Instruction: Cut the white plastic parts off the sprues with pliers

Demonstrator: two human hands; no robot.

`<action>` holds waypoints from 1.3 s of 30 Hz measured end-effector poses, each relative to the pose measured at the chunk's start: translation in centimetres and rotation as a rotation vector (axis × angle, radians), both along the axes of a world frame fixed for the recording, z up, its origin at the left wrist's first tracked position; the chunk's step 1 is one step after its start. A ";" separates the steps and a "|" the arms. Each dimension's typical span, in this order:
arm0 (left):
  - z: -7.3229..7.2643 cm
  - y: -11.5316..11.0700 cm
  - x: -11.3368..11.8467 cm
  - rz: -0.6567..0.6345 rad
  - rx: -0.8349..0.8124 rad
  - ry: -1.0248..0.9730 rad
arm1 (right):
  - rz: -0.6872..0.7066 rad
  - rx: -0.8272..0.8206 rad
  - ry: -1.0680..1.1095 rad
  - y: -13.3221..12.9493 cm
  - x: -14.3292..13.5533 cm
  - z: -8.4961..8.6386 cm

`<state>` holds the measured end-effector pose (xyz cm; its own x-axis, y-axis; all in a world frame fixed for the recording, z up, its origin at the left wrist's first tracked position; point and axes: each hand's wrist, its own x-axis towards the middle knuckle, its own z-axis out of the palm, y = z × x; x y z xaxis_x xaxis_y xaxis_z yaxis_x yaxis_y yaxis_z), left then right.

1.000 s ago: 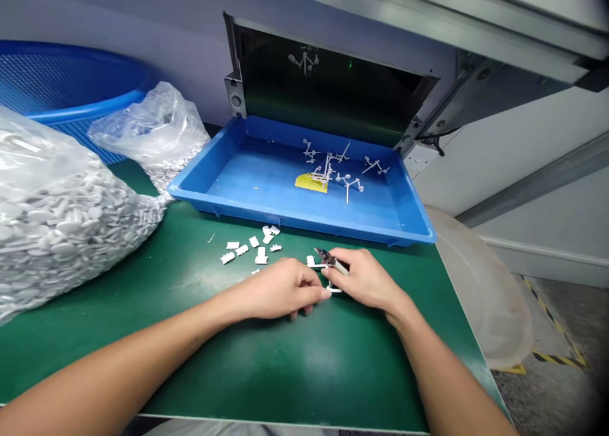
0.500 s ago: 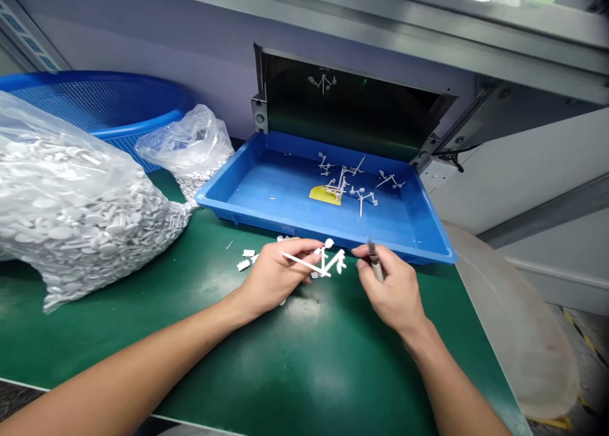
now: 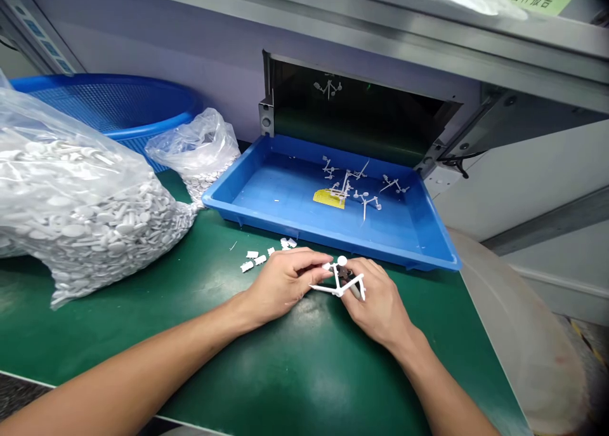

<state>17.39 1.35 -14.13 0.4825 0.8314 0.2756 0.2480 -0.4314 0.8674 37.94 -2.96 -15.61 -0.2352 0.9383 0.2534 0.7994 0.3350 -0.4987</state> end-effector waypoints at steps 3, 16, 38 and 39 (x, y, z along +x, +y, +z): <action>0.0 0.0 0.1 -0.015 0.001 0.000 | 0.003 0.011 -0.012 0.0 0.0 -0.1; -0.6 0.8 0.1 -0.030 0.045 0.107 | 0.004 -0.204 -0.035 0.8 1.1 -0.3; 3.1 -2.2 -2.8 -0.648 -0.027 0.477 | -0.001 -0.143 -0.124 0.8 1.7 -1.0; 2.9 -2.3 -2.5 -0.661 -0.026 0.480 | 0.000 -0.140 -0.126 0.8 1.7 -1.0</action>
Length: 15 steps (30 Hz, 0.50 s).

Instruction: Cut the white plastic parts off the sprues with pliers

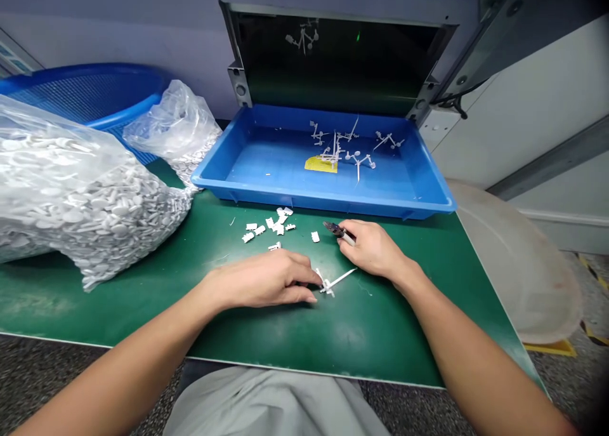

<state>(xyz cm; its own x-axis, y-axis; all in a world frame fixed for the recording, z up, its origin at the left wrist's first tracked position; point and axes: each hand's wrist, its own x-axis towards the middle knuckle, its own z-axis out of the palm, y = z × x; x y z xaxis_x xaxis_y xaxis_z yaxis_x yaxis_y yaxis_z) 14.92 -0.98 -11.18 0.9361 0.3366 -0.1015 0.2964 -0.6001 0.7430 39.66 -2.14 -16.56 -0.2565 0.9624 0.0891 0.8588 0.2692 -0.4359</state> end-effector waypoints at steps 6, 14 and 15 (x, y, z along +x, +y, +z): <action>-0.6 -1.1 2.2 0.114 0.037 -0.047 | -0.005 -0.004 -0.017 0.1 -0.1 -0.1; -1.6 -2.0 5.4 0.272 0.035 -0.020 | -0.013 0.011 -0.016 0.2 -0.2 -0.4; -1.4 -1.9 5.4 0.283 -0.042 0.005 | -0.019 0.016 0.001 0.2 -0.3 -0.5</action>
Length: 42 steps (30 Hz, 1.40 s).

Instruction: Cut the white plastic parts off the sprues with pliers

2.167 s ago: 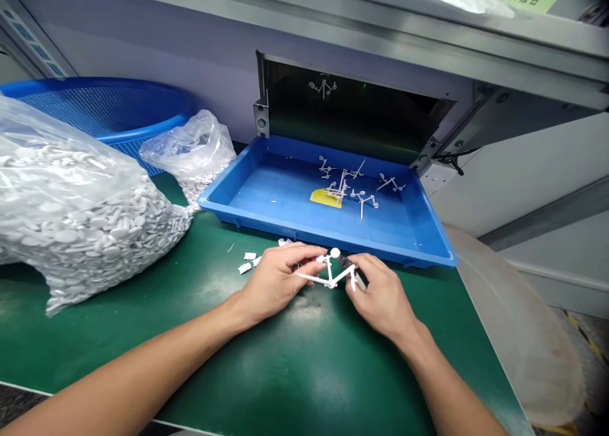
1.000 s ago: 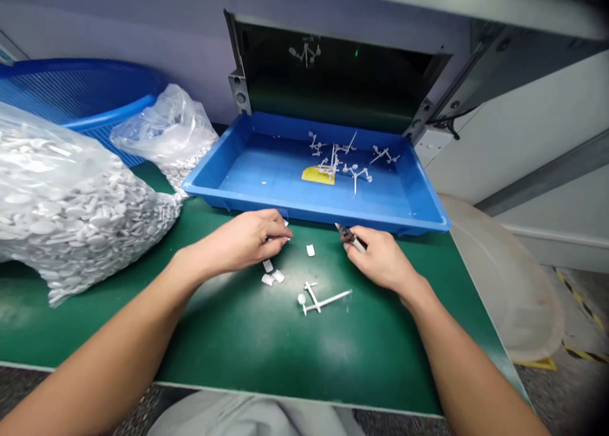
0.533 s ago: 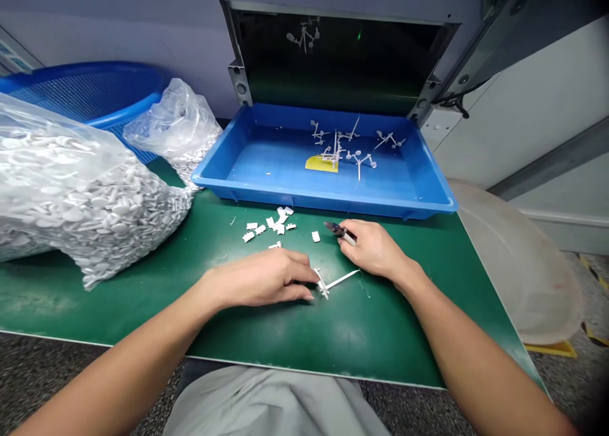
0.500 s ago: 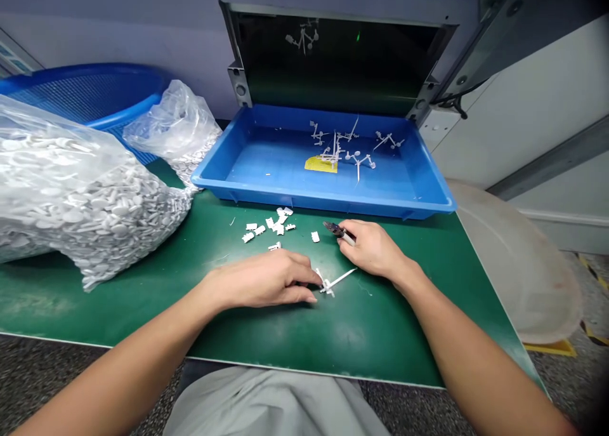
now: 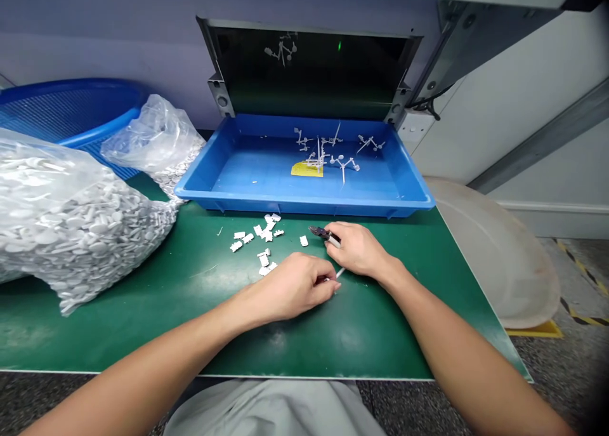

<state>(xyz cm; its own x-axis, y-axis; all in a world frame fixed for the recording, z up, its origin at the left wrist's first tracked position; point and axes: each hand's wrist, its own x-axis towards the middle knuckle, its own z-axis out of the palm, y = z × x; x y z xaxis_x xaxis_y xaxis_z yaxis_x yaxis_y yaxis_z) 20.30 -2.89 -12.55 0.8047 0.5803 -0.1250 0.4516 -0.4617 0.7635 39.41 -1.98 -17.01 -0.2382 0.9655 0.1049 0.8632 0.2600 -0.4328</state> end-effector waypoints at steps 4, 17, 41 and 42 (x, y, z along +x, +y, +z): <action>1.3 0.6 -1.7 0.095 -0.533 -0.024 | -0.103 0.016 0.233 0.2 0.1 0.5; -1.2 1.8 -3.7 0.767 -0.903 -0.891 | 0.070 0.161 0.192 -2.1 -2.0 2.3; -2.6 1.0 -3.4 0.686 -0.972 -0.894 | 0.124 0.112 0.057 -2.4 -2.9 1.0; -2.8 1.0 -3.4 0.685 -0.970 -0.893 | 0.121 0.103 0.050 -2.4 -2.9 1.0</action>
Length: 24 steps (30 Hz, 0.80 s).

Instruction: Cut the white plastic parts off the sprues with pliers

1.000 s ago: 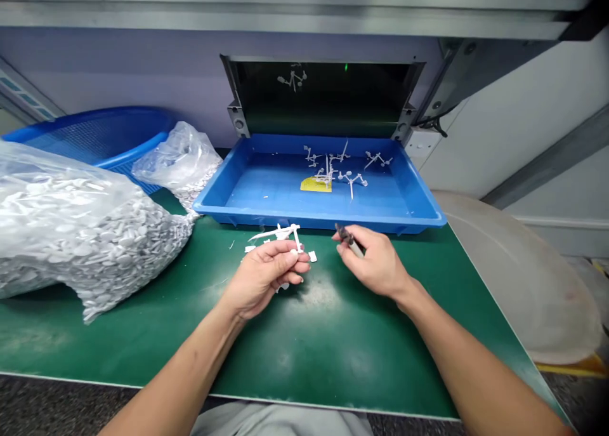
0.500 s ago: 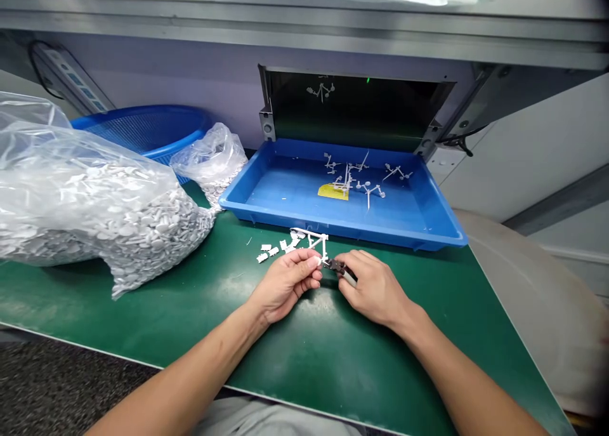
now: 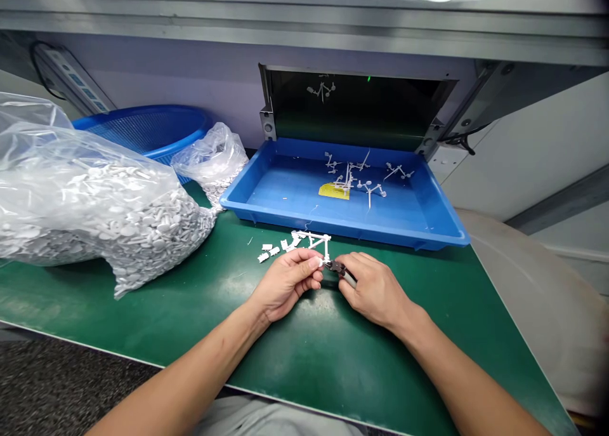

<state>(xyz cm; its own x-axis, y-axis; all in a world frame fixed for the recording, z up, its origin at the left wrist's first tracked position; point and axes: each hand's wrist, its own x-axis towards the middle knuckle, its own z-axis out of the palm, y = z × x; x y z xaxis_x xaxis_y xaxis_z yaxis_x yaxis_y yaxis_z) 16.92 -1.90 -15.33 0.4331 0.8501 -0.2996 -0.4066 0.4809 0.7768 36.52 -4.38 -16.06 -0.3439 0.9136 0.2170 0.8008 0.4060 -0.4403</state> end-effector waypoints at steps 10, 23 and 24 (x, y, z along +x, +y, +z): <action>6.4 3.9 1.2 -0.370 0.367 0.384 | 0.031 -0.050 0.461 1.4 0.9 -0.7; 18.6 5.9 19.7 -0.370 1.852 0.849 | 0.026 -0.060 0.576 1.3 -0.7 -0.7; 18.2 6.6 16.7 -0.332 1.853 0.896 | 0.071 -0.063 0.571 0.8 -0.8 -0.7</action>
